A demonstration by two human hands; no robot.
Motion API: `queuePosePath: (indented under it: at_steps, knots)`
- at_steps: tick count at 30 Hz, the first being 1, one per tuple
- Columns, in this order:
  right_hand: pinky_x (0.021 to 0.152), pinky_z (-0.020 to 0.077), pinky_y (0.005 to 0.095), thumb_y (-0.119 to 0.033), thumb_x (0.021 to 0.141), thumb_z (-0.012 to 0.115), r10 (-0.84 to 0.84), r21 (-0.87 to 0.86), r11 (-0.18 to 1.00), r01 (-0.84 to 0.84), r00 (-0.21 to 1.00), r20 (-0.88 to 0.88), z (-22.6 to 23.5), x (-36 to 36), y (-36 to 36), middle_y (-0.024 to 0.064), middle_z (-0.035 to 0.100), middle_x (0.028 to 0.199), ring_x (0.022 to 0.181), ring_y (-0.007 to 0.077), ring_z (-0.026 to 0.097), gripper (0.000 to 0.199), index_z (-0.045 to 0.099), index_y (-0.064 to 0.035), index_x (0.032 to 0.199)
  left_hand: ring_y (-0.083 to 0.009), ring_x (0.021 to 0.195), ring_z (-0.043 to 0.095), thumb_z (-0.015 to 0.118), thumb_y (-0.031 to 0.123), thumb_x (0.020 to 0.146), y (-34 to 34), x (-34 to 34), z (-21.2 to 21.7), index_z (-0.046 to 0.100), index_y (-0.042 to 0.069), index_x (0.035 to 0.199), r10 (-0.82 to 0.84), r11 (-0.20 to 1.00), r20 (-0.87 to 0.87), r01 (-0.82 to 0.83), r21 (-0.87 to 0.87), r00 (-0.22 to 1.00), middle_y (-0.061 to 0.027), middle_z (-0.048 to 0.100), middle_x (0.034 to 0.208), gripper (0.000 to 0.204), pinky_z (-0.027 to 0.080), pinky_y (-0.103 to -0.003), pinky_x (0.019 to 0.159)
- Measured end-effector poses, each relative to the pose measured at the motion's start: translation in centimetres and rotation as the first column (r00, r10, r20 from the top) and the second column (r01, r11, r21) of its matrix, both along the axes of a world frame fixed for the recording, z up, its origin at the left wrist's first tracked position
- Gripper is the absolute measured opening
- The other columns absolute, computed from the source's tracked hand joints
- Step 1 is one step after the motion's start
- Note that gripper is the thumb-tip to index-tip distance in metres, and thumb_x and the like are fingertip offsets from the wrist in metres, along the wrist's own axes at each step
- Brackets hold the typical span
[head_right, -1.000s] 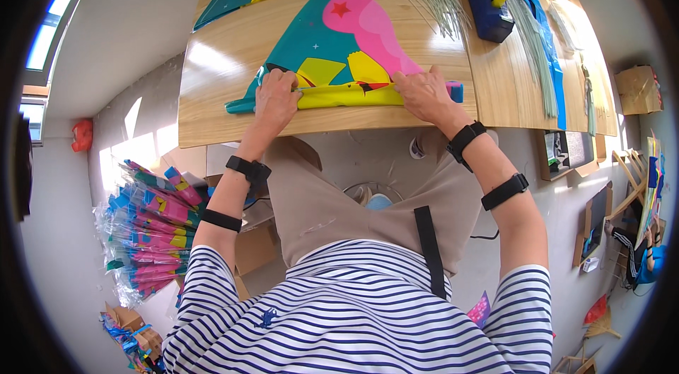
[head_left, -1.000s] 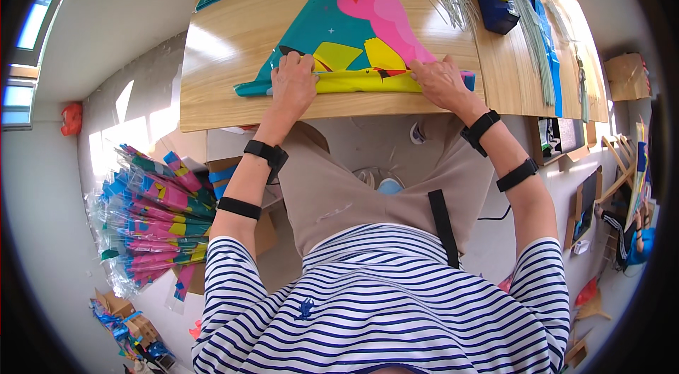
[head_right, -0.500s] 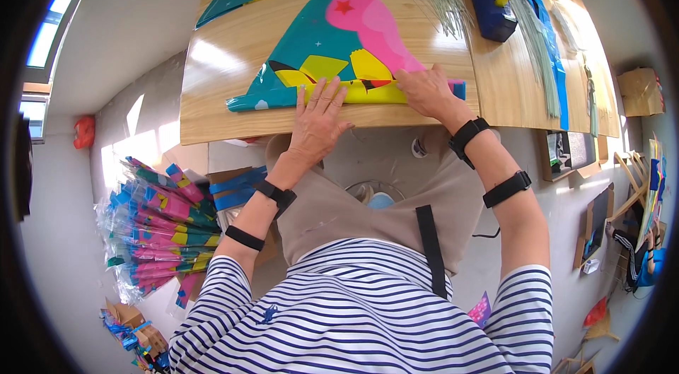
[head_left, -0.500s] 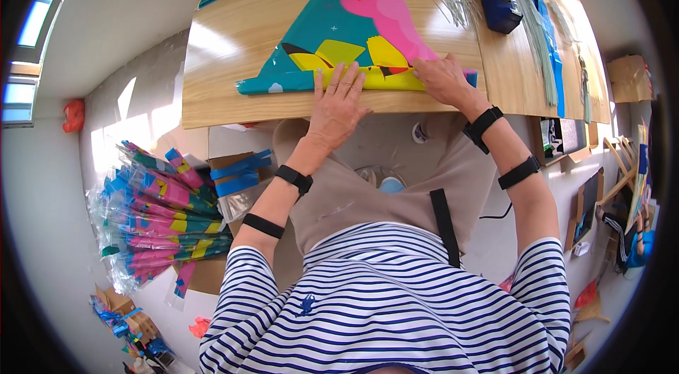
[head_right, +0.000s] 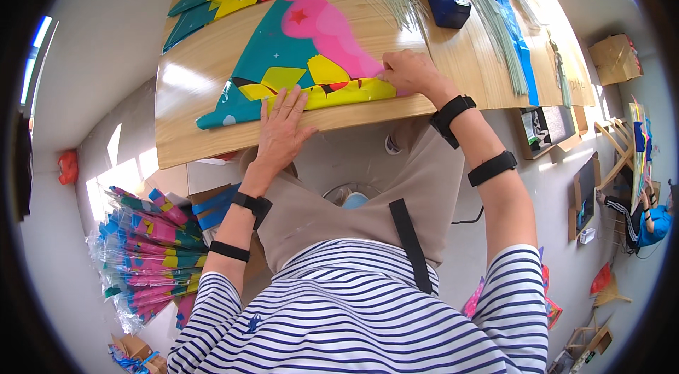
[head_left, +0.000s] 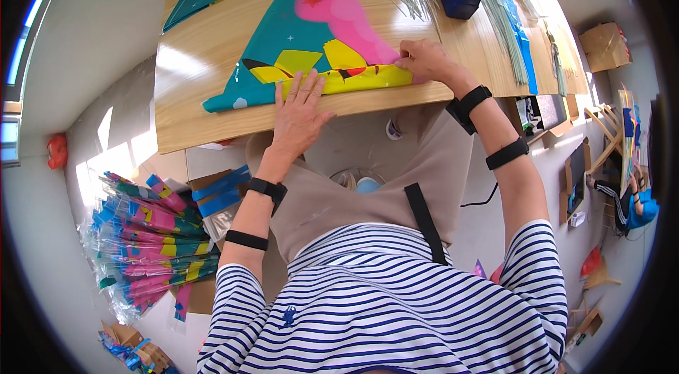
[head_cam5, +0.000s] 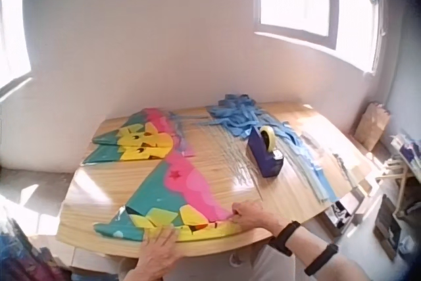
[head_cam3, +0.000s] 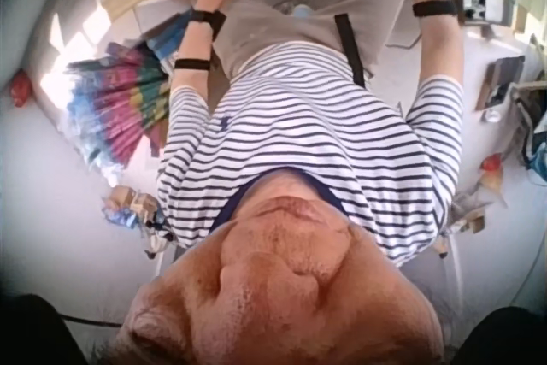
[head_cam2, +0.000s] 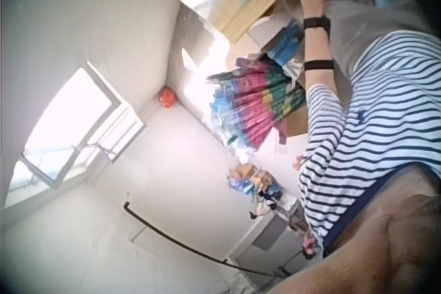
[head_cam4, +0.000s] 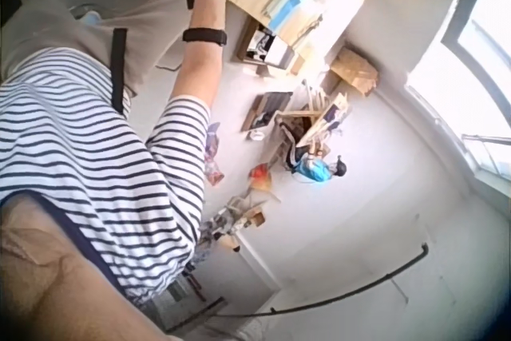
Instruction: The recorder is assembling colorful paper kites by folding and taping pre-cut paper components and then sliding them into clear plastic sleeves.
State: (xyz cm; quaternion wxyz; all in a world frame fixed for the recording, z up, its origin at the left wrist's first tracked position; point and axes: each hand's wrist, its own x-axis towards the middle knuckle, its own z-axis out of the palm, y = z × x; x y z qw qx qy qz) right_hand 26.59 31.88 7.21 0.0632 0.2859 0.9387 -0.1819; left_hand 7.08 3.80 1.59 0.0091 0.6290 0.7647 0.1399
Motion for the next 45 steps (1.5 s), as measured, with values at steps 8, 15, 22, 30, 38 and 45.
queuePosePath:
  at_steps: [8,15,22,30,38,45]
  knots:
    - [0.076,0.0545,0.0394,-0.017,0.084,0.076,-0.215,-0.322,0.936,0.145,0.957,-0.195,-1.6,4.7,3.4,0.0164,0.074,0.089,0.085,0.0297,0.070,0.021,0.072,0.0004,0.095,-0.0310,0.154,0.025,0.066,0.046,0.094,0.1,0.0,-0.5,0.042,0.014,0.157,-0.002,1.000,-0.003,0.002,0.012,1.000,-0.0057,0.034,0.166,0.074,0.012,-0.061,0.125]
    - [0.077,0.0559,0.0426,-0.012,0.081,0.071,-0.324,-0.316,0.913,0.260,0.931,-0.170,-2.6,5.1,3.4,0.0207,0.073,0.090,0.086,0.0335,0.071,0.016,0.073,0.0007,0.090,-0.0313,0.154,0.025,0.064,0.046,0.095,0.0,-0.1,-0.4,0.041,0.014,0.157,-0.013,1.000,-0.006,0.013,0.008,1.000,-0.0053,0.033,0.166,0.074,0.012,-0.061,0.124]
    - [0.086,0.0539,0.0479,-0.008,0.079,0.068,-0.317,0.097,0.936,0.339,0.929,-0.192,-5.0,4.6,1.8,0.0233,0.072,0.101,0.102,0.0396,0.068,0.017,0.071,0.0005,0.094,-0.0308,0.155,0.023,0.063,0.044,0.096,0.2,-0.2,-0.3,0.040,0.013,0.158,-0.026,1.000,0.005,0.026,0.006,1.000,-0.0054,0.030,0.168,0.073,0.011,-0.059,0.125]
    - [0.117,0.0296,0.0559,-0.038,0.091,0.069,0.148,0.371,0.929,-0.002,0.918,-0.368,-1.7,-0.3,-10.8,0.0171,0.047,0.152,0.144,0.0381,0.039,0.060,0.055,-0.0088,0.142,-0.0305,0.154,0.025,0.063,0.048,0.095,-0.2,-0.1,-0.3,0.042,0.014,0.156,0.010,1.000,-0.014,-0.009,0.013,1.000,-0.0057,0.031,0.167,0.073,0.013,-0.059,0.125]
    - [0.123,0.0057,0.0629,-0.062,0.096,0.054,0.118,0.370,0.929,-0.013,0.957,-0.265,-7.2,-2.4,-13.0,0.0168,0.021,0.170,0.158,0.0360,0.014,0.084,0.034,-0.0135,0.161,-0.0306,0.156,0.022,0.069,0.038,0.093,-3.1,-1.3,1.1,0.046,0.008,0.153,0.065,0.996,0.037,-0.067,0.065,0.997,-0.0091,0.030,0.167,0.070,0.015,-0.057,0.125]
    - [0.123,0.0046,0.0628,-0.063,0.096,0.053,0.124,0.386,0.922,-0.024,0.963,-0.238,-7.0,-2.4,-13.1,0.0184,0.019,0.170,0.158,0.0353,0.013,0.085,0.032,-0.0120,0.162,-0.0317,0.154,0.028,0.072,0.042,0.090,-9.8,-6.7,0.3,0.047,0.008,0.152,0.286,0.952,-0.032,-0.281,0.119,0.958,-0.0089,0.038,0.163,0.075,0.017,-0.058,0.124]
